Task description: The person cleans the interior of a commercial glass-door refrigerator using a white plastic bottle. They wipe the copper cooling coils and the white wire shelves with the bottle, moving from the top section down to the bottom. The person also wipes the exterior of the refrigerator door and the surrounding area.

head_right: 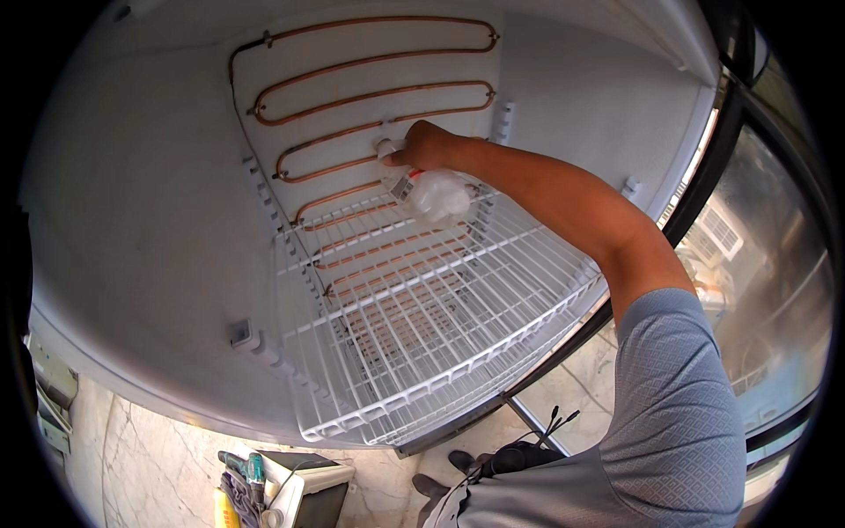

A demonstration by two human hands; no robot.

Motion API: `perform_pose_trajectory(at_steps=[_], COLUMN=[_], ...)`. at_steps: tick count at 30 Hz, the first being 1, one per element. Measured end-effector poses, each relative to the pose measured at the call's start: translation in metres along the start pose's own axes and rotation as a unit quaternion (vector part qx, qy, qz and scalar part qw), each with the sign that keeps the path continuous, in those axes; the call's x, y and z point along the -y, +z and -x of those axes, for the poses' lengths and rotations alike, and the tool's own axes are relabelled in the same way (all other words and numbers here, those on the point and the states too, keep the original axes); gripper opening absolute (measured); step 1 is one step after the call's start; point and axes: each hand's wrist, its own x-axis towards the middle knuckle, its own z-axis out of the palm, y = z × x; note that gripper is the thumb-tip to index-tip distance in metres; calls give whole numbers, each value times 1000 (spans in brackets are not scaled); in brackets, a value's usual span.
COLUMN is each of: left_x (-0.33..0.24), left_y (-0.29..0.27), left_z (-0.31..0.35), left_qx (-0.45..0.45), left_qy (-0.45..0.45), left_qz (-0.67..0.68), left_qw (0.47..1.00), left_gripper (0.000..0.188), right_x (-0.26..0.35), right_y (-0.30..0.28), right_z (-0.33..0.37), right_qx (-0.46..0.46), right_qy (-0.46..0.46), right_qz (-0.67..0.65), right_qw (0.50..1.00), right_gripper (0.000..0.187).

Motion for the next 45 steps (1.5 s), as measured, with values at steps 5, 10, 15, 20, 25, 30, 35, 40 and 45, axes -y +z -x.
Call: perform_pose_trajectory(at_steps=[5,10,15,20,25,30,35,40,45], left_x=[1,-7,11,-17,-3,73,12,16,50], left_y=[-3,0,1,-1,1,15,3,6,19], left_z=[-1,-1,-11,0,-4,-15,-8,-11,-15], left_qx=[18,6,13,6,-1,-124,-9,-20,-22], left_qy=[-6,4,-6,-10,0,257,24,-2,-77], left_qz=[-48,-53,-30,-26,-41,-263,-54,-3,160], left_qw=[999,999,999,1000,999,922,998,1000,984], left_gripper=[61,62,62,62,63,62,61,63,71], right_x=[0,1,5,8,2,8,20,50,77], right_y=[1,1,2,-3,0,0,-1,12,20], right_z=[2,4,3,6,4,4,1,-16,-13], right_qx=[-20,-29,-16,0,-13,-5,-9,-43,-69], right_qy=[-22,-21,-10,1,-19,-19,-64,-94,-118], right_qz=[-5,-23,-30,4,-10,-19,-35,-53,-42], right_qw=[1000,999,999,1000,1000,1000,997,993,990], right_gripper=[69,66,65,65,64,68,62,64,63])
